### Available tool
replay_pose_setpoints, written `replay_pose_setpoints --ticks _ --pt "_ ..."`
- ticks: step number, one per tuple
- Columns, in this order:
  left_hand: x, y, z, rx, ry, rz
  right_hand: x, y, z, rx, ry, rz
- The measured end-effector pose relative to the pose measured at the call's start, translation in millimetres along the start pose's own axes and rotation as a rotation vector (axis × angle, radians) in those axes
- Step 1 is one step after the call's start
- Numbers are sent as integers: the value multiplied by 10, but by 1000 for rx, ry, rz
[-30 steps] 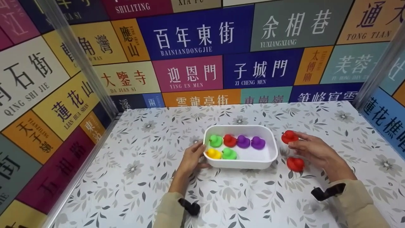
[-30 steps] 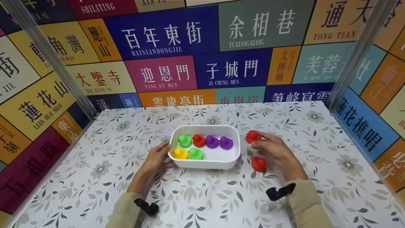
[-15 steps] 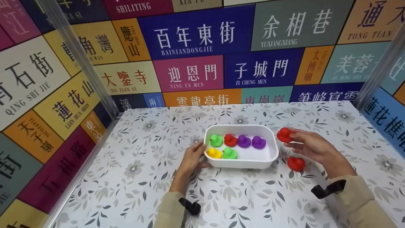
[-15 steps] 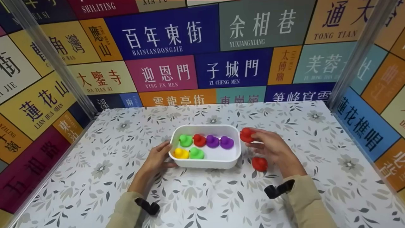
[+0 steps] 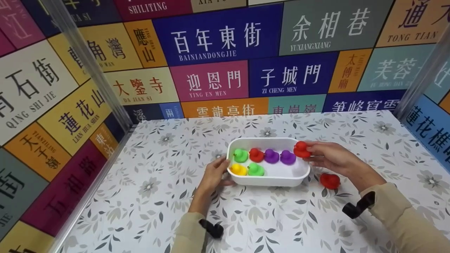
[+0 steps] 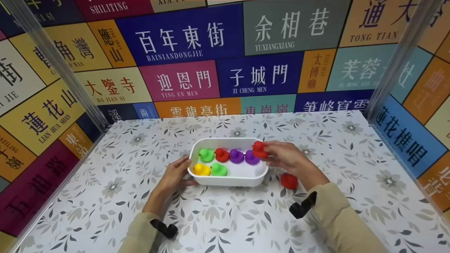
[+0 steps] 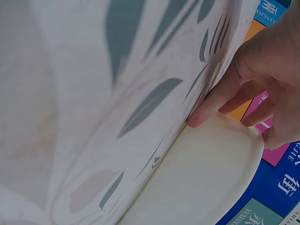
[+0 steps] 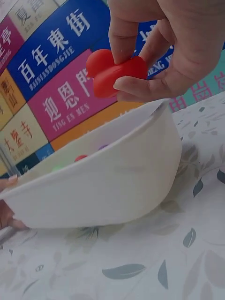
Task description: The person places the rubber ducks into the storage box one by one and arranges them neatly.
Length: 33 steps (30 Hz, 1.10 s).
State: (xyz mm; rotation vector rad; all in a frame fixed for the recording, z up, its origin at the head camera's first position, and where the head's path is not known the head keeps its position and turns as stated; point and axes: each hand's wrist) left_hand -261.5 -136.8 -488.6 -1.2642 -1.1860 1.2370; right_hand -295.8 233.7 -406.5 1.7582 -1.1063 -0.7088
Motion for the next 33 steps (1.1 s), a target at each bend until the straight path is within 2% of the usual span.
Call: replay_pose_setpoints --ticks 9,13,23,33 --pt "-14 -2 9 -3 4 -22 219 121 120 -2 52 -51" --pt "-16 -1 6 6 5 -21 312 135 195 7 44 -68" --pt "-11 0 8 2 1 -21 570 161 323 82 -11 -100" --pt "0 -4 2 -7 2 -17 677 139 430 135 47 -181"
Point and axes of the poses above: each hand's wrist, its own z-axis towards the middle knuckle, its own x-axis out of the palm, y = z × x, and after that the axes turned 7 degrees about x, right-handed
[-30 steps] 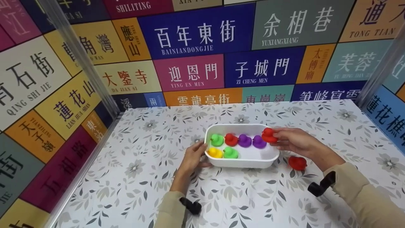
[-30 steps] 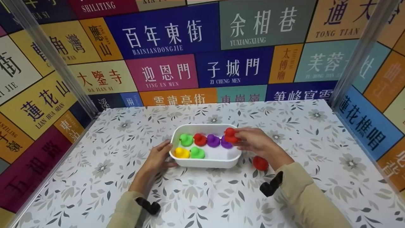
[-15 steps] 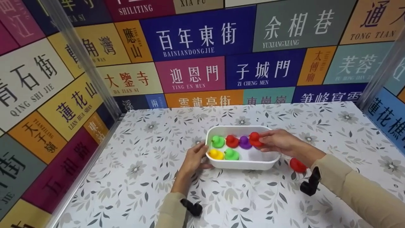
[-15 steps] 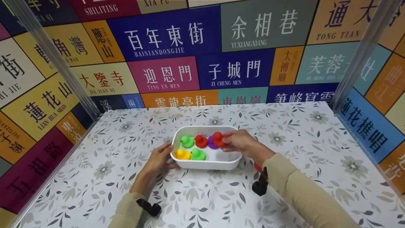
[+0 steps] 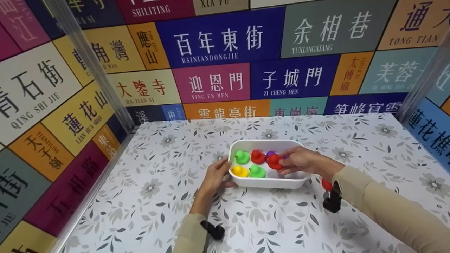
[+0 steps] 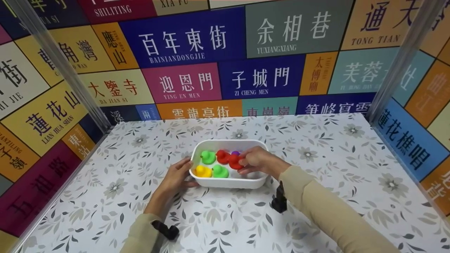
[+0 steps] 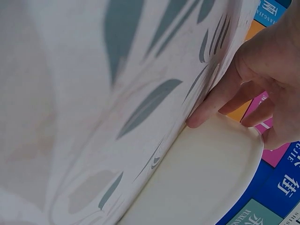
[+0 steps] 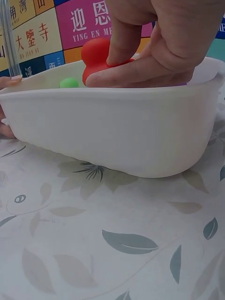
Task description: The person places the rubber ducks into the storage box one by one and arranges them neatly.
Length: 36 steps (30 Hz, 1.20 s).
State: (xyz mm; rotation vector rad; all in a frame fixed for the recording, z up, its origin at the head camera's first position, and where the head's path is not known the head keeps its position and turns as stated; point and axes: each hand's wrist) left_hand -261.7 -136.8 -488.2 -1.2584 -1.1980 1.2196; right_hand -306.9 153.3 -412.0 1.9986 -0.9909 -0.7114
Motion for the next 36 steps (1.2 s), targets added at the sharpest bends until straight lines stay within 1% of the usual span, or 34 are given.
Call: replay_pose_setpoints --ticks 4,6,10,15,17,21,23,26,28,31,34,36 --pt "-3 -3 9 -10 -2 8 45 -14 48 36 -5 22" --pt "-7 -4 8 -10 -4 11 72 -24 67 46 -5 16" --pt "-1 -1 7 -3 -6 0 117 -61 106 70 -39 -30" --pt "-3 21 6 -2 -8 -5 159 -97 150 90 -107 -96" --pt "-8 29 7 6 -1 -12 177 -97 164 96 -128 -88" --pt "-12 38 11 24 18 -32 197 -92 176 107 -139 -49" --pt "-11 36 11 25 14 -27 195 -87 175 112 -147 -53" --pt "-10 25 15 21 6 -17 186 -83 181 124 -165 -89" --pt "-9 22 19 19 0 -8 187 -77 193 131 -180 -133" --pt "-11 20 16 17 -4 3 207 -78 210 120 -202 -200" --pt "-10 17 11 11 -5 16 210 -48 195 127 -194 -227" --pt "-11 13 11 13 -2 21 189 4 162 143 -179 -227"
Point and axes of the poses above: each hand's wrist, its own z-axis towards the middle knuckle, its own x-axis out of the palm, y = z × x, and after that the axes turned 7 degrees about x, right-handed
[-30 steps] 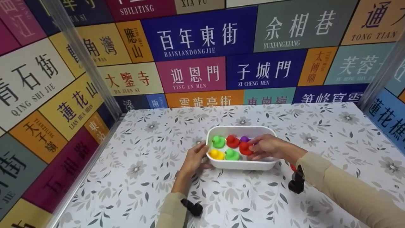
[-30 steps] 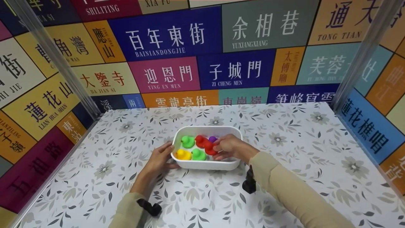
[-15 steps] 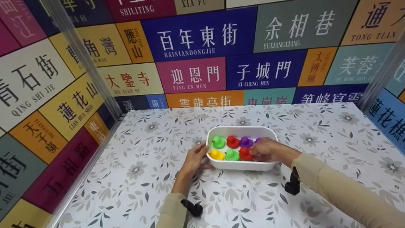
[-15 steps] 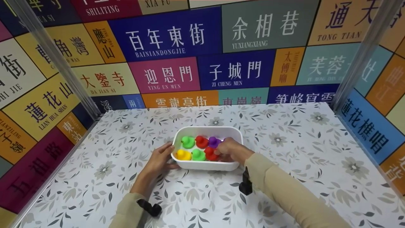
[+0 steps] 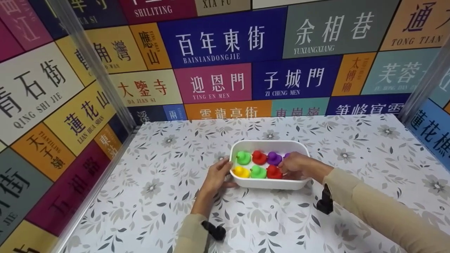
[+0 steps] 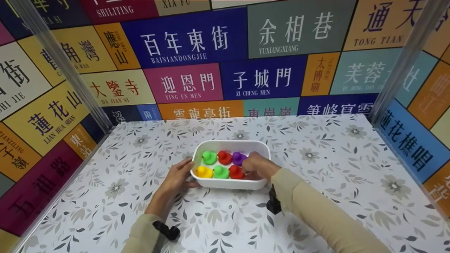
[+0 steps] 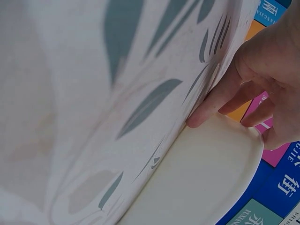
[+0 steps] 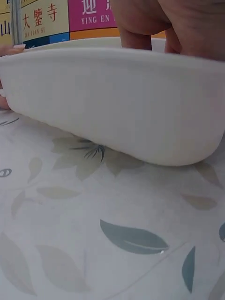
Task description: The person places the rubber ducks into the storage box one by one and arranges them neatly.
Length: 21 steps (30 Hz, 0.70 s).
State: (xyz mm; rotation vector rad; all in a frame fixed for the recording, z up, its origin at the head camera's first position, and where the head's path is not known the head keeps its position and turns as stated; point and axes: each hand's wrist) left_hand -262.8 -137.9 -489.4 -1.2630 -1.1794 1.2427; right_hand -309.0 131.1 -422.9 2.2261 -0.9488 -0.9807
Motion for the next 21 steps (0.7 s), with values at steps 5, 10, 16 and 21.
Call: replay_pose_setpoints --ticks 5,10,16,21 --pt "4 -18 3 -5 -1 -3 -153 124 -159 29 37 17" --pt "3 -4 0 9 5 -11 -275 189 -312 -23 93 43" --pt "7 5 -8 1 -6 1 -399 164 -438 -92 163 32" --pt "5 6 -4 -12 -7 4 -501 104 -540 -115 168 -1"
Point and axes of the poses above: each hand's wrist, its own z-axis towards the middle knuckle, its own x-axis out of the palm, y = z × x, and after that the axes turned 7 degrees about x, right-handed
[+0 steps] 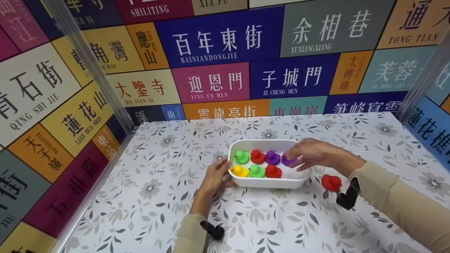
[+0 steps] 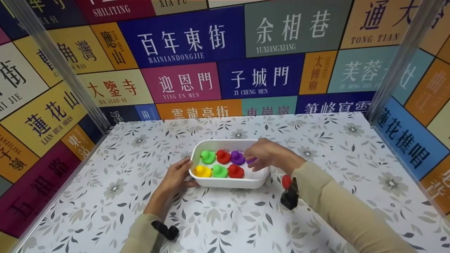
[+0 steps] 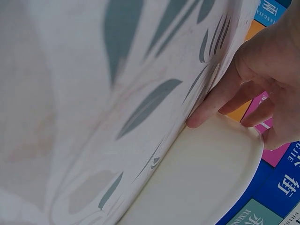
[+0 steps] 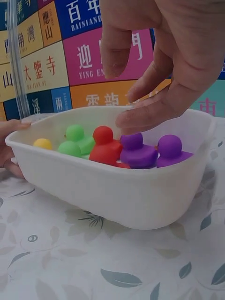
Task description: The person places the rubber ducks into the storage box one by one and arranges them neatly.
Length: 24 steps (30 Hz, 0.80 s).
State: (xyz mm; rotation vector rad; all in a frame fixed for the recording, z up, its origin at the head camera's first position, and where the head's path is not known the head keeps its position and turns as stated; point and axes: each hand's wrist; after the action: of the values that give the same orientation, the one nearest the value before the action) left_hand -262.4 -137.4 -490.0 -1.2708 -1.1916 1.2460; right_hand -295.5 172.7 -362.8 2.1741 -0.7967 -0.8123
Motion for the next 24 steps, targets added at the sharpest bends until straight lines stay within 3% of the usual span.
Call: replay_pose_setpoints --ticks 5,15,24 --pt "5 -4 2 -11 -1 1 -86 -117 -160 2 -23 -48" --pt "-9 2 -4 -2 -2 6 -231 -426 -401 -75 -53 -89" --pt "-17 10 -17 29 26 -15 -468 -759 -460 -108 -90 -103"
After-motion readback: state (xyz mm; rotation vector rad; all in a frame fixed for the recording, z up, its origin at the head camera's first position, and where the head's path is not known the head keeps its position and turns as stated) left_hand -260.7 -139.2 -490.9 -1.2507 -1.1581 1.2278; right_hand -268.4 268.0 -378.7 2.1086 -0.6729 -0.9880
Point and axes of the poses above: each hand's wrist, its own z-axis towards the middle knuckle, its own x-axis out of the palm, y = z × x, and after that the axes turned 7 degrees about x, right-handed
